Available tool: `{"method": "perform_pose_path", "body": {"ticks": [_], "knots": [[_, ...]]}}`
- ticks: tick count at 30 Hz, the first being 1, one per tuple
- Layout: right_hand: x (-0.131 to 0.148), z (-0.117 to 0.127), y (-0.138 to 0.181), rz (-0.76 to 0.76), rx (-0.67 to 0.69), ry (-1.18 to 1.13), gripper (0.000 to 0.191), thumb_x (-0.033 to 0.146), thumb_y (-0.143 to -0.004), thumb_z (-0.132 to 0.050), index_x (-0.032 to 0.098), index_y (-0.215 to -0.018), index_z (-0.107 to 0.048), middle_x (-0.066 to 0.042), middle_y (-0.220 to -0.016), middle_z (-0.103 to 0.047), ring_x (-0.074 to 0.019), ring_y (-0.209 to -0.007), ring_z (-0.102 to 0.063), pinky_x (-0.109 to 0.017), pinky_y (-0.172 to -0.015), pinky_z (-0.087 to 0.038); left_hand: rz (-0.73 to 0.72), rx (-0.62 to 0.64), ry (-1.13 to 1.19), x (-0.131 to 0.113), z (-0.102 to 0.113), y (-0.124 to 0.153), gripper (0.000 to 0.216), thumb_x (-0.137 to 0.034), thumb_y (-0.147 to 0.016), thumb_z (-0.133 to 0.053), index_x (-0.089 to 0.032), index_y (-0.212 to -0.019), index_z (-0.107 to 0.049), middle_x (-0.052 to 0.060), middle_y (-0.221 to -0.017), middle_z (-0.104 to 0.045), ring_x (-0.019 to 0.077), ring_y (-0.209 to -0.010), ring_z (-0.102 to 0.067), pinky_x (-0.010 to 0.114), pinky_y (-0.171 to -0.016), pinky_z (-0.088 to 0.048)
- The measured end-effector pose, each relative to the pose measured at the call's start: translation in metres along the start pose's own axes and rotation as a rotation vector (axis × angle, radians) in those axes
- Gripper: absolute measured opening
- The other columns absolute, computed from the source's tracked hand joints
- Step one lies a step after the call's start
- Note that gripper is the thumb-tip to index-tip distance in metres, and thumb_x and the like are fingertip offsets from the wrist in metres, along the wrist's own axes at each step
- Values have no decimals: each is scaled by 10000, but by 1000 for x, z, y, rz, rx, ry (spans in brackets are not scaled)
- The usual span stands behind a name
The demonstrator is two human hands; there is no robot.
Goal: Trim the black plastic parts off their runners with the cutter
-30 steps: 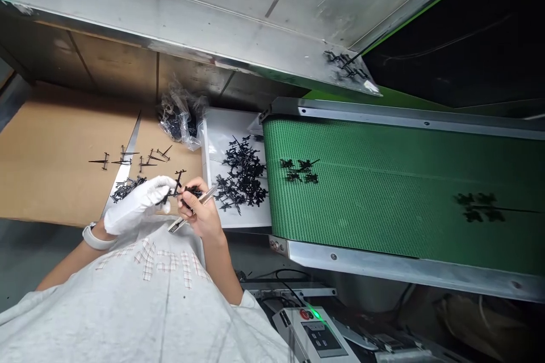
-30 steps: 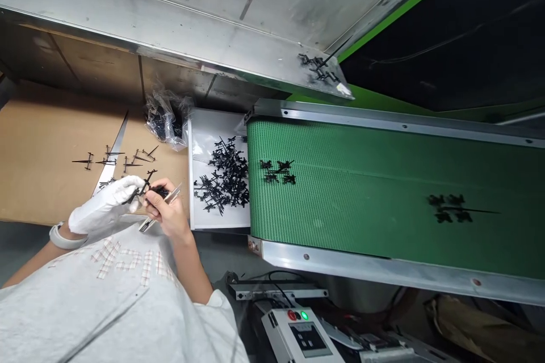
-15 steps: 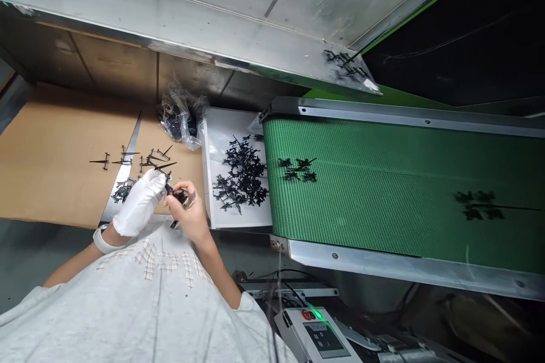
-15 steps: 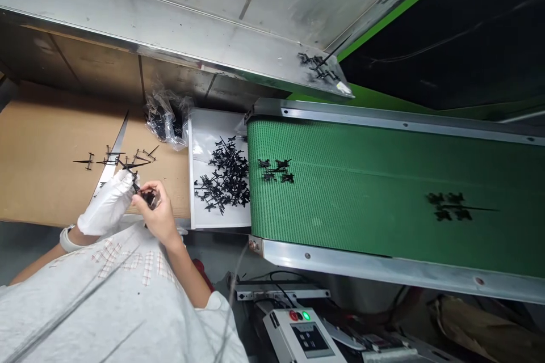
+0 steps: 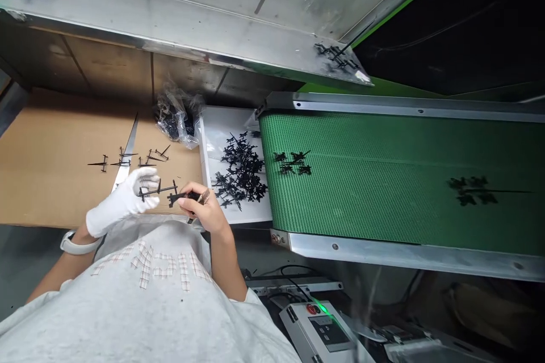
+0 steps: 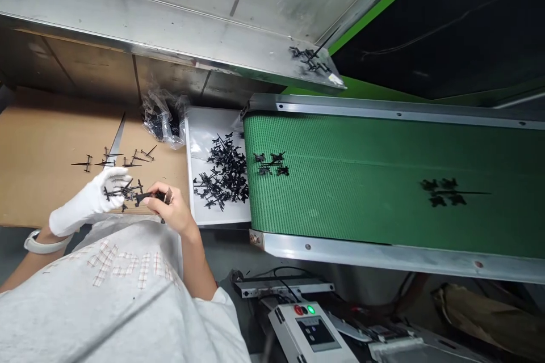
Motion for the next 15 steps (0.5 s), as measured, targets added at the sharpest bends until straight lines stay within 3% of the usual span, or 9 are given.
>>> {"method": "perform_pose_path", "body": {"ticks": [3, 6, 8, 10, 12, 15], "knots": [[7, 7, 2, -10, 27, 95, 132, 278, -759, -645, 208, -680, -566, 95, -490, -431, -71, -460, -321, -243, -483, -251, -40, 198, -330, -10, 3, 6, 817, -241, -522, -899, -244, -1293, -626, 139, -1259, -675, 288, -1138, -673, 301, -797, -592], [12, 7, 3, -15, 85, 202, 109, 206, -708, -684, 193, -638, -602, 81, -525, -472, -76, -508, -354, -241, -510, -254, -91, 304, -460, -22, -2, 9, 703, -351, -636, -848, -237, -1303, -660, 120, -1128, -731, 261, -967, -711, 280, -727, -574], [13, 7, 1, -15, 101, 243, 98, 205, -704, -681, 193, -638, -610, 75, -545, -500, -84, -531, -377, -242, -532, -274, -130, 368, -452, -25, -13, 10, 431, -385, -716, -783, -228, -1117, -756, 85, -941, -754, 225, -798, -688, 261, -664, -542], [11, 8, -3, -11, 69, 262, 68, 236, -734, -653, 198, -686, -623, 67, -581, -534, -97, -555, -406, -249, -563, -305, -149, 432, -416, -22, -27, 12, 171, -378, -765, -736, -217, -808, -774, 48, -740, -708, 191, -657, -608, 248, -581, -487], [8, 10, -6, -2, 6, 269, 79, 276, -757, -639, 199, -739, -635, 49, -644, -580, -114, -605, -453, -262, -609, -338, -138, 433, -369, -14, -37, 12, 231, -370, -811, -690, -207, -649, -708, 29, -642, -642, 168, -595, -534, 244, -525, -434], [1, 9, -6, 12, -92, 263, 112, 310, -753, -659, 202, -746, -632, 33, -702, -604, -132, -669, -482, -276, -658, -349, -104, 325, -310, -3, -42, 10, 250, -375, -814, -691, -203, -632, -691, 18, -624, -629, 159, -584, -517, 247, -525, -426]]}}
Point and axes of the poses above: each hand's wrist, its own y-axis away from the middle knuckle, its own z-axis out of the back of the hand, x = y × z, the point moved 6 cm from there along -y, towards the middle knuckle
